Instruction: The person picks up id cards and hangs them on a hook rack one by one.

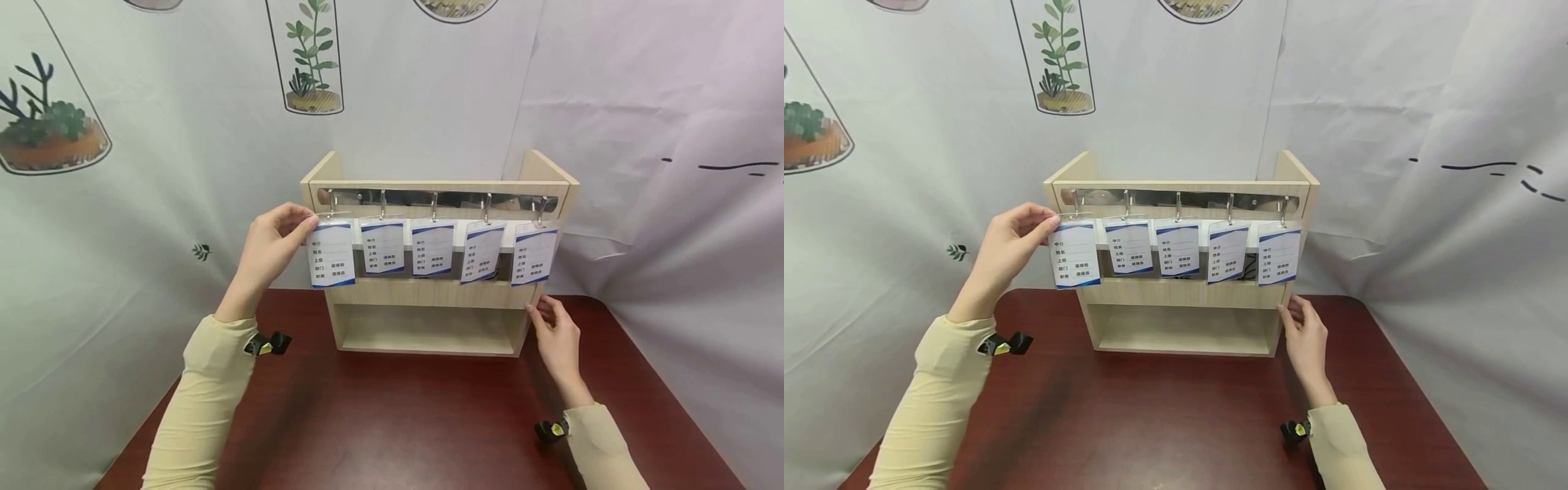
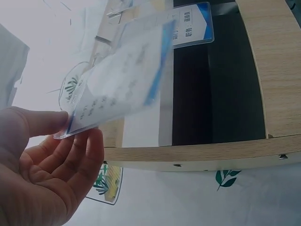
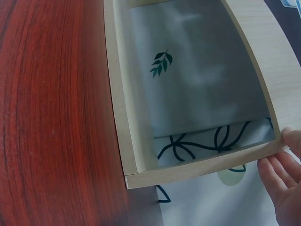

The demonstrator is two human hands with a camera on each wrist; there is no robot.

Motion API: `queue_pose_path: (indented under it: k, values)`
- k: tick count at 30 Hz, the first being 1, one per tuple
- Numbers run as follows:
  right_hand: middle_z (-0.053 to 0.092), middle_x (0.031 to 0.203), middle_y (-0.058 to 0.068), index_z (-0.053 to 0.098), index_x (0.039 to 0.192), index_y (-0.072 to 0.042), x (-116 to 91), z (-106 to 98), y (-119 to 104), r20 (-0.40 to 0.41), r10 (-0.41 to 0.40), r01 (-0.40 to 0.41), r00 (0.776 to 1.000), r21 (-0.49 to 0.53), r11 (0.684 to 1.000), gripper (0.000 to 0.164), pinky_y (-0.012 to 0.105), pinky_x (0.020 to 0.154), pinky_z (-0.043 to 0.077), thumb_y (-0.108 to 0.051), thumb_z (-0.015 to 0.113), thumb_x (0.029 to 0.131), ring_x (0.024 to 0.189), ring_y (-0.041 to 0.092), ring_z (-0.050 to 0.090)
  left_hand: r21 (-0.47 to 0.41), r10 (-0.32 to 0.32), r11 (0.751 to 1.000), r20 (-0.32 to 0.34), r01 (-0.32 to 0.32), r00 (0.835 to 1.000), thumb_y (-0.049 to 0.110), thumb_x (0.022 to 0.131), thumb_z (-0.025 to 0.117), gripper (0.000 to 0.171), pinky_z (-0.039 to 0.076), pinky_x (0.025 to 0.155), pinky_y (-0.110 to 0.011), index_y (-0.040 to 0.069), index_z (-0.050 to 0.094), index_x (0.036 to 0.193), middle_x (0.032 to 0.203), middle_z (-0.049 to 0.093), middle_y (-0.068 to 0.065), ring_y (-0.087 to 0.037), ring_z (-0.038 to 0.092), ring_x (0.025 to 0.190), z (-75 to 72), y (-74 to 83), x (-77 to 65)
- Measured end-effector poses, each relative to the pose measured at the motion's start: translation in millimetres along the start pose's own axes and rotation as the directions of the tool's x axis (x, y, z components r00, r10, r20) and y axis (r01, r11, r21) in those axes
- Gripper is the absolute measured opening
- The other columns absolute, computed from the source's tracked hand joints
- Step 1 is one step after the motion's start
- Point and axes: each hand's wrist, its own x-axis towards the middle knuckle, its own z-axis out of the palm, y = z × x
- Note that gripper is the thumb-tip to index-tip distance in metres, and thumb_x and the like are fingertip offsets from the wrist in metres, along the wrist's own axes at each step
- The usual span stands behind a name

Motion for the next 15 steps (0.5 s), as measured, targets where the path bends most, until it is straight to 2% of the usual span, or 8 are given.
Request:
queue_pose_path:
  k: [7,15]
  values:
    - [0.070,0.110,0.021,0.062,0.124,0.003,0.4,-1.1,-2.3,0.004,-0.001,0.001,1.000,-0.011,1.000,0.032,0.000,0.075,0.040,-0.015,0.067,0.098,0.087,-0.016,0.051,-0.051,-0.051,0.997,0.000,0.051,0.999,0.025,0.098,0.068,0.030,0.054,0.068,-0.023,-0.003,0.070,0.107,0.094,0.073,-0.015,-0.009,0.064,0.072,2.3,-2.3,2.5]
    - [0.070,0.110,0.022,0.063,0.124,0.004,0.5,-1.1,-1.8,0.006,0.001,-0.001,1.000,-0.006,1.000,0.033,0.001,0.075,0.041,-0.015,0.067,0.098,0.087,-0.016,0.051,-0.132,-0.100,0.986,0.001,0.100,0.995,0.018,0.098,0.068,0.028,0.054,0.066,-0.021,-0.008,0.069,0.107,0.084,0.071,-0.005,-0.009,0.062,0.070,6.7,-1.7,6.4]
